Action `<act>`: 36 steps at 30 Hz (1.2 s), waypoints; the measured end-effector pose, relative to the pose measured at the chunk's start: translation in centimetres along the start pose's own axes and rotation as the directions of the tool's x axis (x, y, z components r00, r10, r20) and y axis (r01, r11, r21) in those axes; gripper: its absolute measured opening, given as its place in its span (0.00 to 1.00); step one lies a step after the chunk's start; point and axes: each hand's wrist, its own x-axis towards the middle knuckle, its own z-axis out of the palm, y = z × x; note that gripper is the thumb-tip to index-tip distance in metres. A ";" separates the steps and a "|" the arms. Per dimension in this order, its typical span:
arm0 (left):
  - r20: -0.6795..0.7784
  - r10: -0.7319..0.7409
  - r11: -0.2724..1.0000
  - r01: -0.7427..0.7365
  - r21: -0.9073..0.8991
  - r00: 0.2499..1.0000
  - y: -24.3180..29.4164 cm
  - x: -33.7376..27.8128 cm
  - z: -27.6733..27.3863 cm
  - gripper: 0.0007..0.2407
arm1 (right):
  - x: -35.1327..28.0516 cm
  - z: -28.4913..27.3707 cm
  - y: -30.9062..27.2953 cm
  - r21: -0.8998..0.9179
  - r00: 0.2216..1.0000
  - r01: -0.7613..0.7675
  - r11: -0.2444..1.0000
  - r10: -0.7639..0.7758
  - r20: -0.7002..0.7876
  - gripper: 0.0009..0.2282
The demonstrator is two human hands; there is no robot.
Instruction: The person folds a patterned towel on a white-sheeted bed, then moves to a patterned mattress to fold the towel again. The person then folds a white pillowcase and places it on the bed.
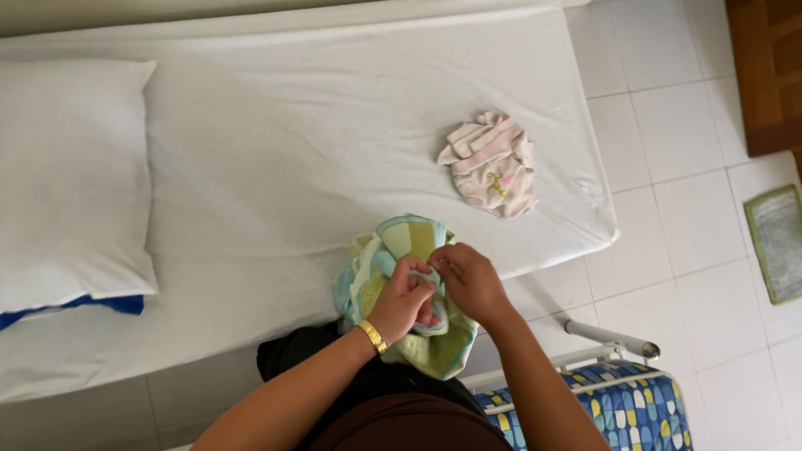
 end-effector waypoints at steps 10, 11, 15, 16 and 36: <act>-0.301 -0.281 0.695 0.410 0.591 0.911 -20.6 11.4 -15.0 0.27 | -1.4 4.1 6.5 -0.564 0.649 -0.128 0.816 0.499 0.575 0.18; -0.278 -0.206 0.573 0.346 0.743 0.938 -18.9 12.1 -15.8 0.15 | -1.3 3.6 6.6 -0.577 0.686 -0.122 0.808 0.488 0.539 0.15; -0.341 0.002 0.309 0.324 0.894 0.940 -14.1 13.7 -16.4 0.21 | -2.6 0.1 1.1 -0.566 0.714 -0.044 0.823 0.422 0.559 0.10; -0.333 -0.004 0.309 0.318 0.896 0.943 -13.0 13.8 -15.5 0.21 | -3.3 -1.3 -1.5 -0.568 0.712 -0.053 0.821 0.430 0.555 0.10; -0.071 -0.648 -0.082 0.023 0.996 0.758 -19.0 14.8 -3.7 0.36 | -11.9 -13.6 -17.3 -0.011 0.922 0.152 0.988 -0.138 0.363 0.03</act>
